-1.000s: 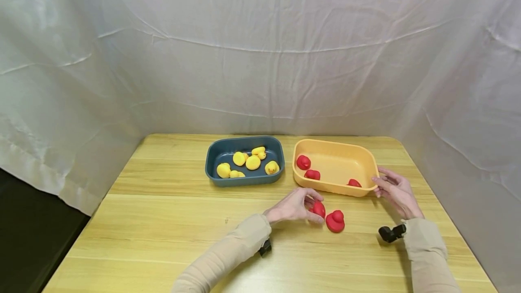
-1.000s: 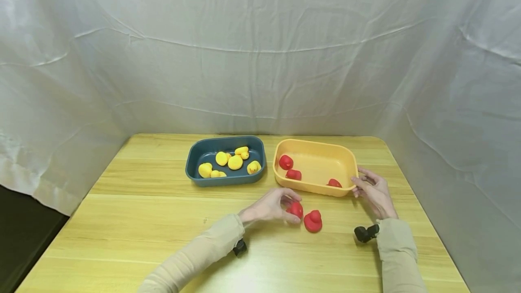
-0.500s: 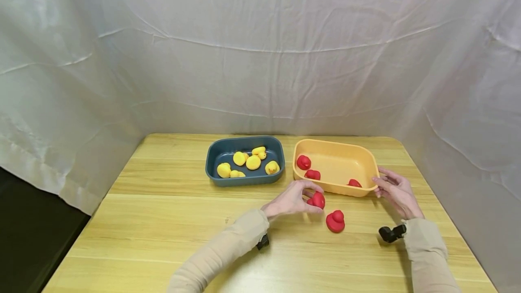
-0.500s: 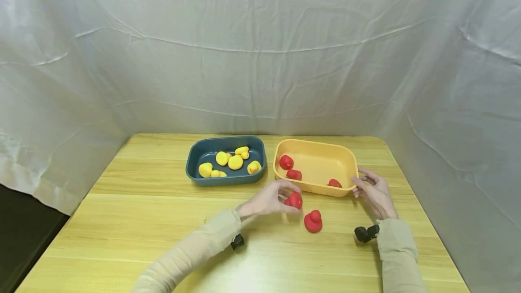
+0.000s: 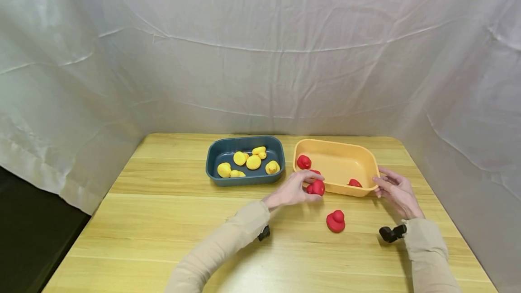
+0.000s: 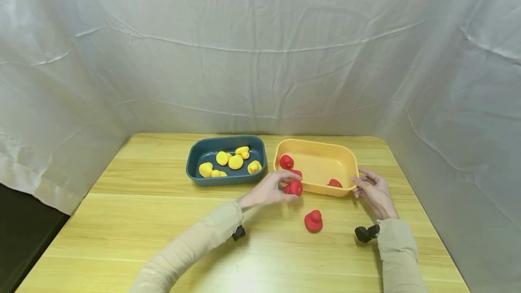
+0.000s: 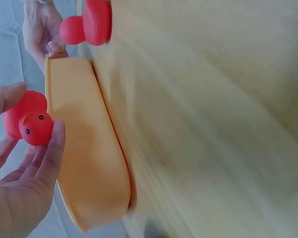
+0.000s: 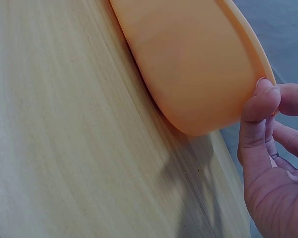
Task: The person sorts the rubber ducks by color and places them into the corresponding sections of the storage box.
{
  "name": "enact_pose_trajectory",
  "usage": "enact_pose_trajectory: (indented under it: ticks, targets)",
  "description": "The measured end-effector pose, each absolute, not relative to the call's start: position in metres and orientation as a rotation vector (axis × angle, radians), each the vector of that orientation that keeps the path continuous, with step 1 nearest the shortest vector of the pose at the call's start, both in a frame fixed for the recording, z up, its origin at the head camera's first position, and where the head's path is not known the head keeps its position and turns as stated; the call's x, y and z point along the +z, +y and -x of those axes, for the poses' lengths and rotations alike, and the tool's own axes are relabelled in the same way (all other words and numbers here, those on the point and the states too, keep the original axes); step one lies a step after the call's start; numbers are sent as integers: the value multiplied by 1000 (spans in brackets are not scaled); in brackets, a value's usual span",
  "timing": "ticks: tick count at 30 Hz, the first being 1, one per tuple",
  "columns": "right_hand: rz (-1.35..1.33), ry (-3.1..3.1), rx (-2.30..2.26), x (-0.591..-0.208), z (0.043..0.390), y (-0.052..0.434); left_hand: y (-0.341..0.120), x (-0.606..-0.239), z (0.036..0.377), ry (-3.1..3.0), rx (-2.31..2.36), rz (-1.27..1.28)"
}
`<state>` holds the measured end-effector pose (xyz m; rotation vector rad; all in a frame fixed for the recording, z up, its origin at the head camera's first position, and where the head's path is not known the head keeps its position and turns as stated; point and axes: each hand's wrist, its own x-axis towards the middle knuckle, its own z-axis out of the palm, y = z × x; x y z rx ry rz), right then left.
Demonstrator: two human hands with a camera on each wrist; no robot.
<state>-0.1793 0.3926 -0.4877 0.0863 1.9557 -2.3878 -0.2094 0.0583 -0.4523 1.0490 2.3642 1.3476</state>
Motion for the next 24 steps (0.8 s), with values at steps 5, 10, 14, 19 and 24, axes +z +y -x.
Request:
enact_pose_trajectory:
  ticks: [5, 10, 14, 19, 24]
  targets:
    - [-75, 1947, -2396, -488, 179, 393, 61, -449, 213, 2405, 1324, -1048]
    - [-74, 1948, -2396, -488, 179, 393, 64, -443, 215, 2440, 1289, -1037]
    - [-79, 1949, -2397, -488, 179, 393, 69, -437, 220, 2432, 1309, -997]
    - [-78, 1942, -2399, -488, 179, 393, 74, -432, 226, 2397, 1350, -937]
    - [-76, 1941, -2390, -488, 179, 394, 79, -430, 232, 2389, 1366, -927]
